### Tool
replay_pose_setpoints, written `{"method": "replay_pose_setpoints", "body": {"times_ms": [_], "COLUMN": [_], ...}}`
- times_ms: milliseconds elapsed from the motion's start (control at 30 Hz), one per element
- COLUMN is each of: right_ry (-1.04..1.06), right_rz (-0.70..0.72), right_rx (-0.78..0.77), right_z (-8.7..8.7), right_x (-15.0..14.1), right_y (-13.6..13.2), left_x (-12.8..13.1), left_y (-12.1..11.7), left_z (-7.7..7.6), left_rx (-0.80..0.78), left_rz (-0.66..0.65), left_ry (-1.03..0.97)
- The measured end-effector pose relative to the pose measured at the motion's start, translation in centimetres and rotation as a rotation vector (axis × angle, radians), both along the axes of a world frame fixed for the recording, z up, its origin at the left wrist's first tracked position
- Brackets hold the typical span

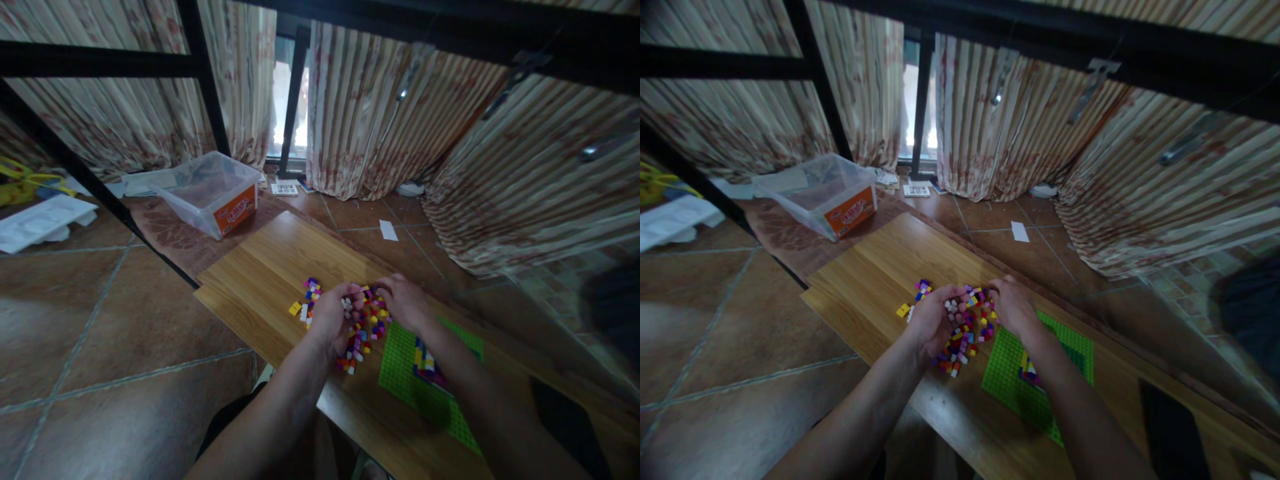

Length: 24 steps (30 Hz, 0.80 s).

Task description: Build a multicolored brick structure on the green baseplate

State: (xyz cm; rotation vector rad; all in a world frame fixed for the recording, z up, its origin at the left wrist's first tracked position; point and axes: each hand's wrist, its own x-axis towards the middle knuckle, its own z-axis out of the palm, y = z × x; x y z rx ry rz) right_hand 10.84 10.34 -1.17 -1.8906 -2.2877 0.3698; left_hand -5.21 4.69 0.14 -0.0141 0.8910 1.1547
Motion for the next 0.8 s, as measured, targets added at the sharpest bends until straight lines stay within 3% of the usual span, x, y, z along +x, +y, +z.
{"method": "replay_pose_setpoints", "body": {"times_ms": [267, 433, 500, 567, 667, 800], "right_ry": [0.195, 0.478, 0.783, 0.936, 1.034, 1.154], "right_rz": [-0.131, -0.162, -0.205, -0.221, -0.248, -0.268], "right_rx": [-0.030, -0.042, -0.089, -0.136, -0.168, -0.243], "right_z": [-1.2, 0.6, 1.6, 2.3, 3.2, 3.5], "right_x": [0.7, 0.5, -0.1, -0.9, -2.1, -2.3], "right_y": [-0.2, -1.9, -3.0, -4.0, -5.1, -5.3], "left_x": [0.1, 0.5, 0.8, 1.1, 1.4, 1.5], "left_y": [0.0, -0.4, -0.7, -1.0, -1.3, -1.6], "left_z": [-0.3, -0.4, -0.4, -0.3, -0.3, -0.2], "left_rx": [0.007, 0.055, 0.137, 0.252, 0.373, 0.392], "left_rz": [-0.032, -0.091, -0.111, -0.112, -0.081, -0.085], "left_ry": [0.026, 0.027, 0.022, 0.025, 0.104, 0.093]}}
